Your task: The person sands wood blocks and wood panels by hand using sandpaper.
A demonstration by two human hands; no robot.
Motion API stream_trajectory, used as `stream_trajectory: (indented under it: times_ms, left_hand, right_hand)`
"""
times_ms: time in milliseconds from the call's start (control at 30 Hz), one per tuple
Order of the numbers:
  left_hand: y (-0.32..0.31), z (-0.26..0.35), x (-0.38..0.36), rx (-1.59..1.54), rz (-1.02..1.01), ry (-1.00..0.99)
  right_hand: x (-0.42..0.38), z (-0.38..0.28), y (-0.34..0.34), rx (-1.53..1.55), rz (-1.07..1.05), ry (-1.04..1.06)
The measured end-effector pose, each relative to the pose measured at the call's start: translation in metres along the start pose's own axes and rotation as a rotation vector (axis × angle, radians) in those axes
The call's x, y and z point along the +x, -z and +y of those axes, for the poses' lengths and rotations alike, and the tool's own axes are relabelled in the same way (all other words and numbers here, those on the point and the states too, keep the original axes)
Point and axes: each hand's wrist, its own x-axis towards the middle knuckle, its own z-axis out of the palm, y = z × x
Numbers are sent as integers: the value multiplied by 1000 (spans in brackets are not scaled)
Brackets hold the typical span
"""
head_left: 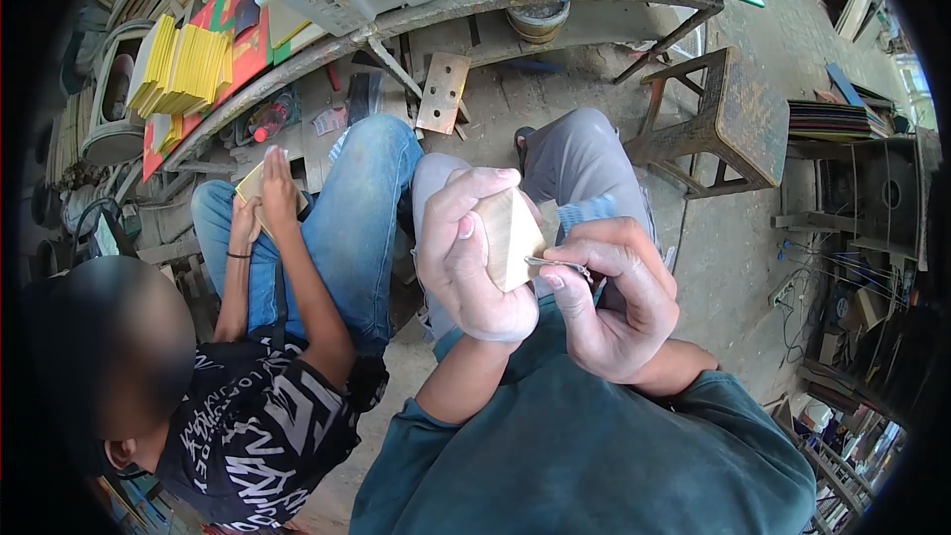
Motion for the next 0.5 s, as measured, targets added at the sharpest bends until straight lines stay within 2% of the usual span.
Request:
stream_trajectory:
  times_ms: [33,100,133,300,333,500]
  left_hand:
    - [0,-3,-1,0,-2,-1]
    - [2,-13,-6,340,-14,-356]
    - [3,-13,-9,338,-18,-356]
    - [16,-3,-14,-3,-211,-47]
    - [15,-5,-17,-5,-210,-45]
    - [-5,-18,-20,431,-22,-574]
  right_hand:
    - [2,-1,1,1,2,1]
    - [5,-4,4,-16,-7,66]
    - [3,-6,5,-18,-2,67]
    - [-8,-6,6,14,5,59]
    - [-8,-6,7,12,4,58]
    - [-3,-10,7,-29,37,68]
